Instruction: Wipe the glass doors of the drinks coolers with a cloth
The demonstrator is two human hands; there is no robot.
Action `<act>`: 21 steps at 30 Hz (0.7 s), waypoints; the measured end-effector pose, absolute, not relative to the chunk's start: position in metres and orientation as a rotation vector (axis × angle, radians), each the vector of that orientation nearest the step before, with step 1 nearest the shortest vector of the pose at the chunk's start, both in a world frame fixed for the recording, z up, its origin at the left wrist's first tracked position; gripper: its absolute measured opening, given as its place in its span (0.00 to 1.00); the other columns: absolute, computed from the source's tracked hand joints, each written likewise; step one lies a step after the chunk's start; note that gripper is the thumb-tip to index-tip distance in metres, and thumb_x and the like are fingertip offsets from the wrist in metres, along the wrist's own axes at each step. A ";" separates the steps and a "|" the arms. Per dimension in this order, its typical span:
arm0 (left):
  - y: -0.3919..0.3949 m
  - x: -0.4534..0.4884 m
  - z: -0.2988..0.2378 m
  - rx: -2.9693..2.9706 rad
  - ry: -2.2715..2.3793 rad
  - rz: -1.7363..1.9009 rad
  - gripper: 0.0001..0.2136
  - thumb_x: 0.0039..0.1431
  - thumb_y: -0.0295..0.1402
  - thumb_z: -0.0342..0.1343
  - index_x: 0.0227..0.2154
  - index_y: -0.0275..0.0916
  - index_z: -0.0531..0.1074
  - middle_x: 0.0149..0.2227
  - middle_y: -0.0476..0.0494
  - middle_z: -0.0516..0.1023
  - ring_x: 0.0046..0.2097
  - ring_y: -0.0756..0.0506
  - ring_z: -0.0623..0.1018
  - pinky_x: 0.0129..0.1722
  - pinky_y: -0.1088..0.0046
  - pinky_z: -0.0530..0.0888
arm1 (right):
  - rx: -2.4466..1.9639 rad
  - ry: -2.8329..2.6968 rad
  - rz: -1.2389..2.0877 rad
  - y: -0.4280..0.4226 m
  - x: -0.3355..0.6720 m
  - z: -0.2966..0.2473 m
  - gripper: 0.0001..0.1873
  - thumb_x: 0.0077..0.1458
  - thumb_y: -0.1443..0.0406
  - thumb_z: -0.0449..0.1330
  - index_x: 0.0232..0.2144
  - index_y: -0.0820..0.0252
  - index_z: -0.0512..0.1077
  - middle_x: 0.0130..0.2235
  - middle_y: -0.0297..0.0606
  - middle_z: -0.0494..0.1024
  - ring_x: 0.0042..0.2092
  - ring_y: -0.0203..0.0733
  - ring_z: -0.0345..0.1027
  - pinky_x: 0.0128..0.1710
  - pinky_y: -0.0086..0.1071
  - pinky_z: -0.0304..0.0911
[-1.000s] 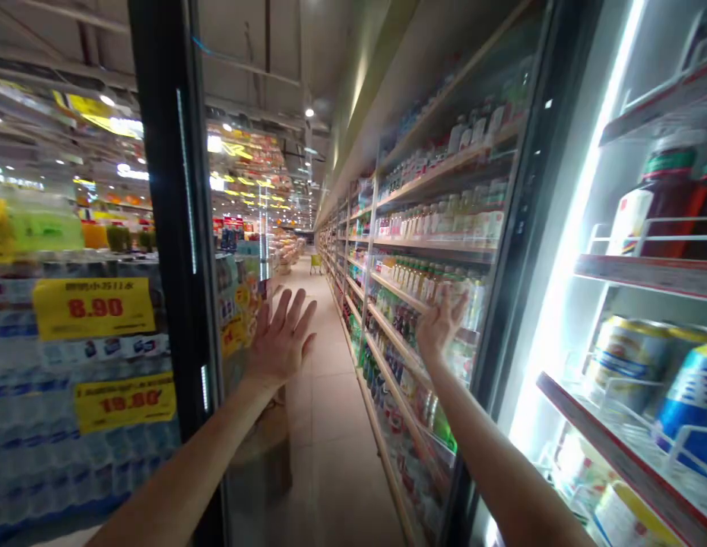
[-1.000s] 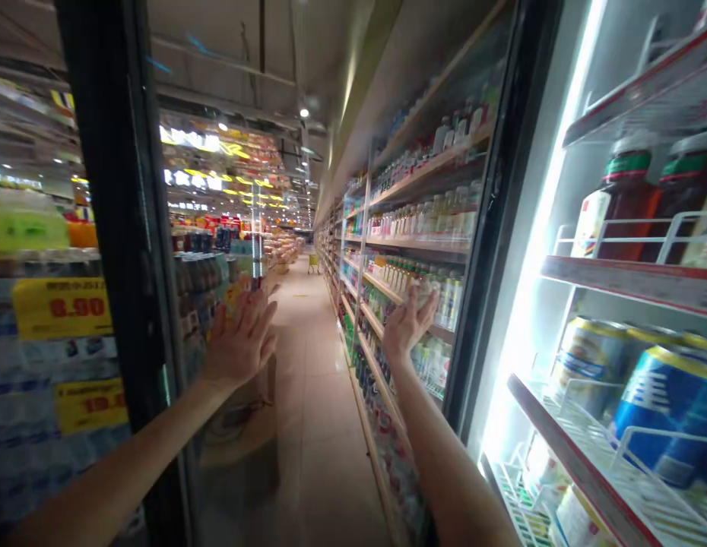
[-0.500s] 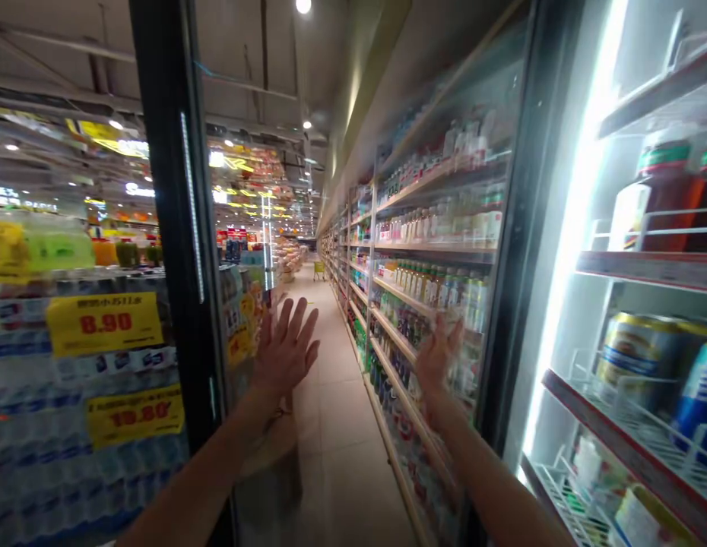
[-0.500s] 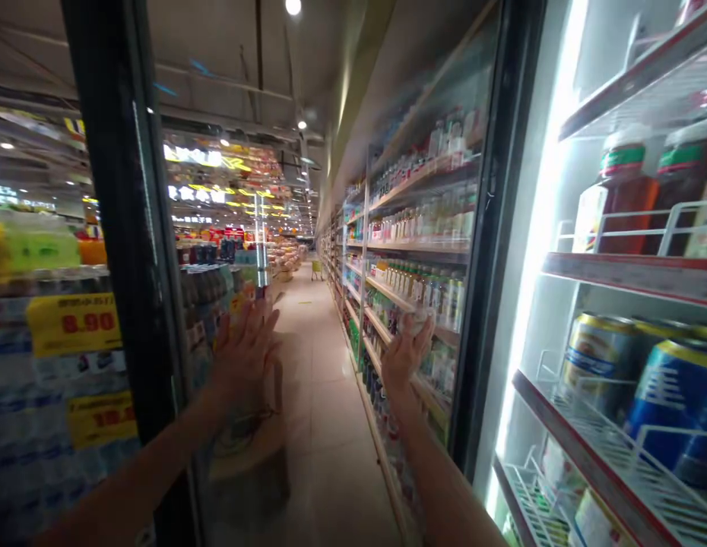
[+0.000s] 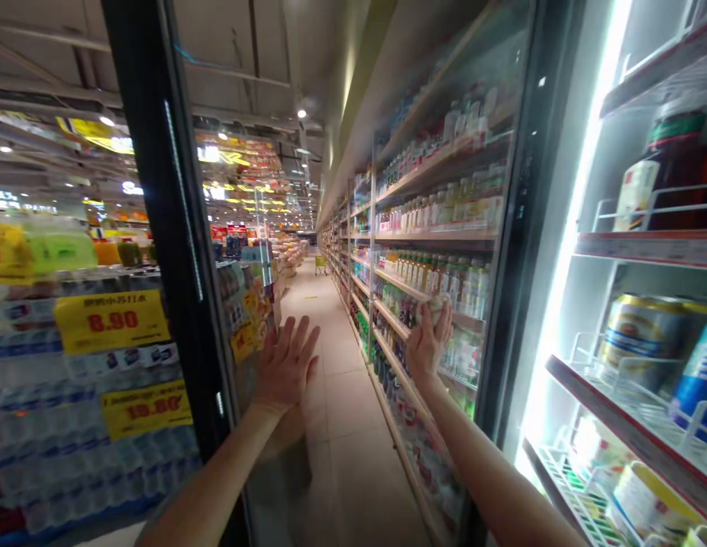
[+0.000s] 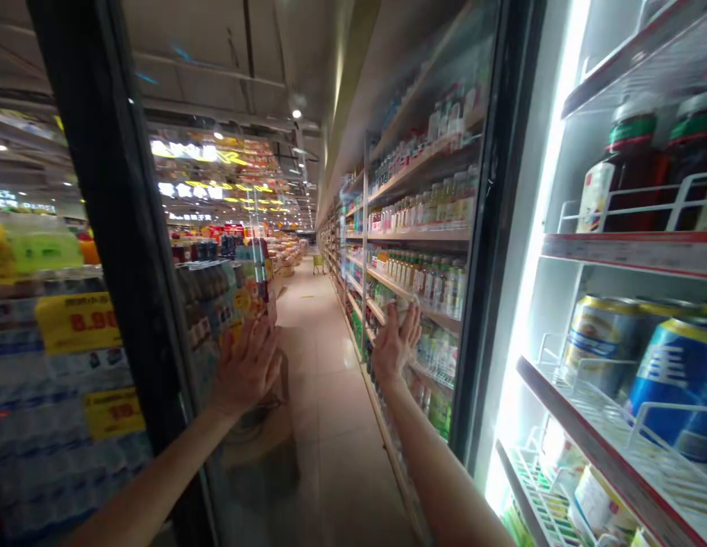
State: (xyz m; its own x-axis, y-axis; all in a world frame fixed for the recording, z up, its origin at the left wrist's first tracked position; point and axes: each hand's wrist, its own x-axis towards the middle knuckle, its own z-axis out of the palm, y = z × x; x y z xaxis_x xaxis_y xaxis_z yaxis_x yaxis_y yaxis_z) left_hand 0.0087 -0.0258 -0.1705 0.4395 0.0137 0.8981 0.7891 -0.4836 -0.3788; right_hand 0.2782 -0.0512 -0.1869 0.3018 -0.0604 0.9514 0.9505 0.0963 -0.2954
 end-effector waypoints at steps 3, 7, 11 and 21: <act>-0.025 0.009 -0.169 -1.830 -0.686 -1.142 0.29 0.61 0.34 0.47 0.64 0.41 0.44 0.62 0.38 0.58 0.66 0.43 0.45 0.64 0.55 0.43 | -1.116 -1.378 -1.055 -0.052 0.226 -0.189 0.27 0.54 0.71 0.51 0.56 0.47 0.62 0.65 0.40 0.50 0.66 0.52 0.37 0.61 0.53 0.44; -0.024 0.008 -0.168 -1.832 -0.678 -1.160 0.29 0.61 0.34 0.47 0.64 0.42 0.44 0.61 0.40 0.60 0.66 0.44 0.45 0.64 0.56 0.43 | -1.081 -1.550 -1.145 -0.055 0.229 -0.202 0.25 0.53 0.71 0.53 0.50 0.41 0.67 0.63 0.32 0.55 0.66 0.47 0.41 0.62 0.52 0.40; -0.022 0.009 -0.170 -1.816 -0.680 -1.182 0.29 0.61 0.34 0.47 0.64 0.42 0.44 0.61 0.41 0.59 0.66 0.44 0.46 0.64 0.56 0.43 | -1.381 -1.014 -0.918 -0.056 0.320 -0.199 0.23 0.56 0.67 0.48 0.53 0.51 0.66 0.63 0.44 0.54 0.64 0.52 0.46 0.58 0.56 0.47; -0.017 0.012 -0.170 -1.834 -0.682 -1.243 0.30 0.61 0.35 0.48 0.64 0.45 0.44 0.62 0.41 0.58 0.66 0.44 0.47 0.64 0.56 0.44 | -1.083 -1.580 -1.114 -0.053 0.231 -0.201 0.28 0.52 0.72 0.53 0.53 0.40 0.65 0.63 0.33 0.55 0.66 0.48 0.40 0.62 0.52 0.43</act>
